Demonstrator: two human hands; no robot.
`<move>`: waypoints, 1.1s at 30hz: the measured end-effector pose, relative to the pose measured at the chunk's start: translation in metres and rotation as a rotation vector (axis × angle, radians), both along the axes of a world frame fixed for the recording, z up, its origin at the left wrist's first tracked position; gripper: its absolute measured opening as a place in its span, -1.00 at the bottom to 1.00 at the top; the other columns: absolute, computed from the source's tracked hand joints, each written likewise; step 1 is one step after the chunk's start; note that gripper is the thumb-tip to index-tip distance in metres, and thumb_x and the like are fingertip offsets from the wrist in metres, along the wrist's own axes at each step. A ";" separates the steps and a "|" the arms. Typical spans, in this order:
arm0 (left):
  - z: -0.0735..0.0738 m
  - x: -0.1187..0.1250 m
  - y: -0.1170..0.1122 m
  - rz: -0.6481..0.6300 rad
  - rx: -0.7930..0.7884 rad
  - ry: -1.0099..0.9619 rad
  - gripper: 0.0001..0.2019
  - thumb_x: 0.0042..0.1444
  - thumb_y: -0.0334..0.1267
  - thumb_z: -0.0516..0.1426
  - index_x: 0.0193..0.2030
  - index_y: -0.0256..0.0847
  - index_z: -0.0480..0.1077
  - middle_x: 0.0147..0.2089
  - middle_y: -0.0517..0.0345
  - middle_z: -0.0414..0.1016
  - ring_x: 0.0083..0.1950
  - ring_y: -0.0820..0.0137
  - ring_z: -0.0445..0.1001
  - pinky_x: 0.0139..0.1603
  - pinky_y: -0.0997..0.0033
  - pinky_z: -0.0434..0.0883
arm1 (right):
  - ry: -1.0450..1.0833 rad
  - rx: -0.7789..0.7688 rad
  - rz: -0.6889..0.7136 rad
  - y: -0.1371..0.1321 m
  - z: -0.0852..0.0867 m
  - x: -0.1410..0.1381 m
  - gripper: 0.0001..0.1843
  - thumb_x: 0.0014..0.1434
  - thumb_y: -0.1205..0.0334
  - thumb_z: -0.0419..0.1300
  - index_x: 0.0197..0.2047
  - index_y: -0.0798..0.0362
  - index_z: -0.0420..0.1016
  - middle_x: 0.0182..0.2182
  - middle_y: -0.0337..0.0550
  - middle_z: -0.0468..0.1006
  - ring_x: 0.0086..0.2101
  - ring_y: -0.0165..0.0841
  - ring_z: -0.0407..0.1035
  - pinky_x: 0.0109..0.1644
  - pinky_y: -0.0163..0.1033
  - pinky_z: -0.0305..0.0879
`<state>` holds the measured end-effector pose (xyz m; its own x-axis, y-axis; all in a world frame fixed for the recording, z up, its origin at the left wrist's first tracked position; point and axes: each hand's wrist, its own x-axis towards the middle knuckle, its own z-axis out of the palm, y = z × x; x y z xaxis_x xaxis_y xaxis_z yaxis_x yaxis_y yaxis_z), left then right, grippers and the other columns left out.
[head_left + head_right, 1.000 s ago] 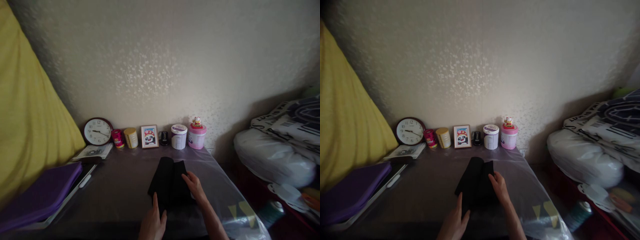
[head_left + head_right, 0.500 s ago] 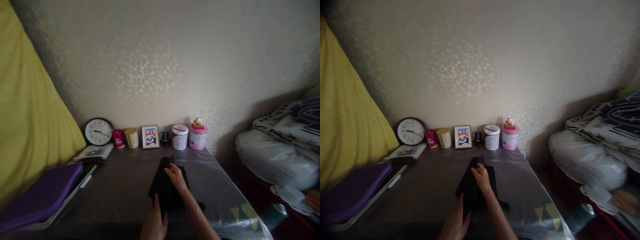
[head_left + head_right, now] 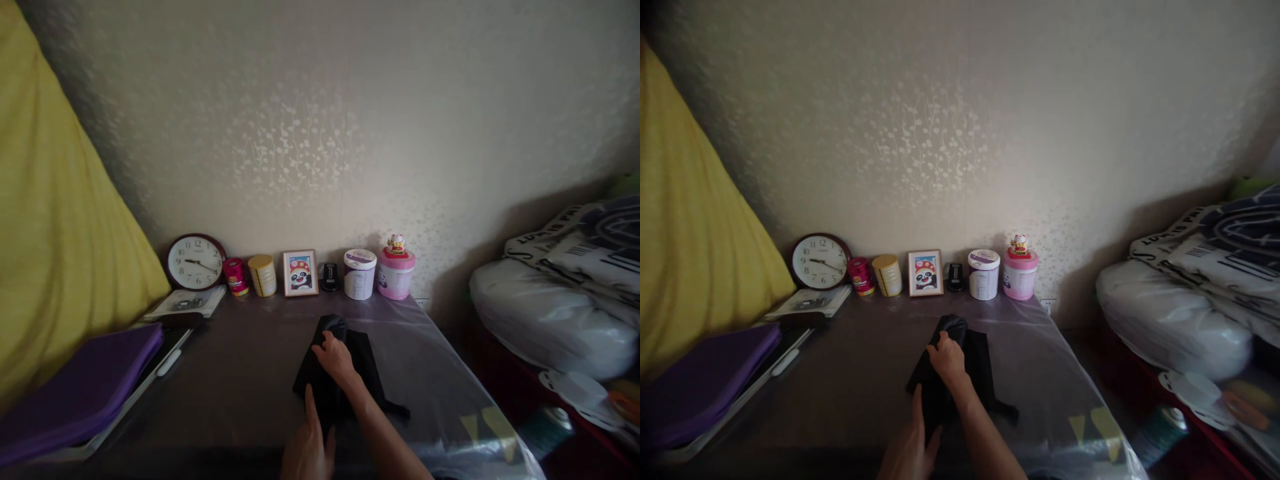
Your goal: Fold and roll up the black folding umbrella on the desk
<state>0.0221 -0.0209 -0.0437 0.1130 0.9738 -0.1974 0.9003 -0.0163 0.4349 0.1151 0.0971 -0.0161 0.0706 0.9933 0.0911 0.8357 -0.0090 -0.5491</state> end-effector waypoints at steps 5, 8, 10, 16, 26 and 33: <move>0.003 0.000 -0.002 -0.086 0.061 -0.012 -0.37 0.17 -0.32 -0.16 0.30 -0.30 -0.45 -0.26 -0.05 0.52 -0.29 0.28 0.50 -0.29 0.40 0.33 | -0.032 0.015 0.010 0.000 0.000 -0.003 -0.62 0.09 0.20 0.07 -0.02 0.19 0.31 -0.31 0.00 0.56 -0.19 -0.21 0.43 -0.21 -0.27 0.23; 0.008 -0.002 0.002 -0.171 0.010 0.012 -0.35 0.14 -0.38 -0.13 0.31 -0.14 -0.42 -0.26 0.03 0.52 -0.29 0.33 0.49 -0.31 0.43 0.31 | -0.017 0.010 0.035 0.000 0.002 -0.003 -0.64 0.11 0.19 0.07 -0.03 0.14 0.33 -0.33 -0.06 0.57 -0.20 -0.25 0.44 -0.22 -0.30 0.22; 0.010 -0.002 0.004 -0.185 -0.022 0.023 -0.33 0.12 -0.40 -0.10 0.30 -0.12 -0.40 -0.25 0.04 0.52 -0.27 0.34 0.49 -0.28 0.44 0.31 | 0.004 0.025 0.090 -0.002 0.005 -0.003 -0.67 0.13 0.16 0.04 -0.05 0.09 0.37 -0.37 -0.13 0.58 -0.25 -0.30 0.45 -0.26 -0.33 0.22; 0.013 -0.002 0.005 -0.113 -0.053 0.018 -0.33 0.14 -0.35 -0.10 0.30 -0.27 -0.41 -0.26 -0.04 0.52 -0.26 0.28 0.50 -0.28 0.39 0.31 | 0.189 0.134 0.439 -0.029 0.009 0.010 -0.70 0.23 0.15 -0.08 -0.13 -0.02 0.43 -0.46 -0.28 0.54 -0.40 -0.45 0.42 -0.30 -0.40 0.24; 0.005 -0.007 0.009 -0.093 -0.081 -0.003 -0.30 0.15 -0.24 -0.10 0.30 -0.33 -0.47 -0.21 -0.05 0.51 -0.23 0.31 0.49 -0.25 0.45 0.28 | -0.001 0.433 0.461 -0.033 -0.021 0.039 -0.71 0.20 0.26 -0.01 -0.04 0.00 0.40 0.00 -0.11 0.40 0.08 -0.28 0.16 0.14 -0.06 0.09; -0.002 -0.010 0.016 -0.062 -0.148 -0.031 -0.24 0.12 -0.23 -0.07 0.28 -0.34 -0.56 -0.16 -0.06 0.50 -0.19 0.30 0.49 -0.22 0.42 0.28 | -0.144 0.386 0.432 0.028 -0.027 0.047 -0.68 0.23 0.22 -0.05 0.00 -0.02 0.37 0.08 -0.13 0.33 0.14 -0.31 0.08 0.19 -0.05 -0.05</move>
<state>0.0125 -0.0050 -0.0455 0.1803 0.9251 -0.3342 0.8858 -0.0050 0.4640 0.1622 0.1252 -0.0427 -0.3726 0.8225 0.4297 0.7857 0.5261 -0.3256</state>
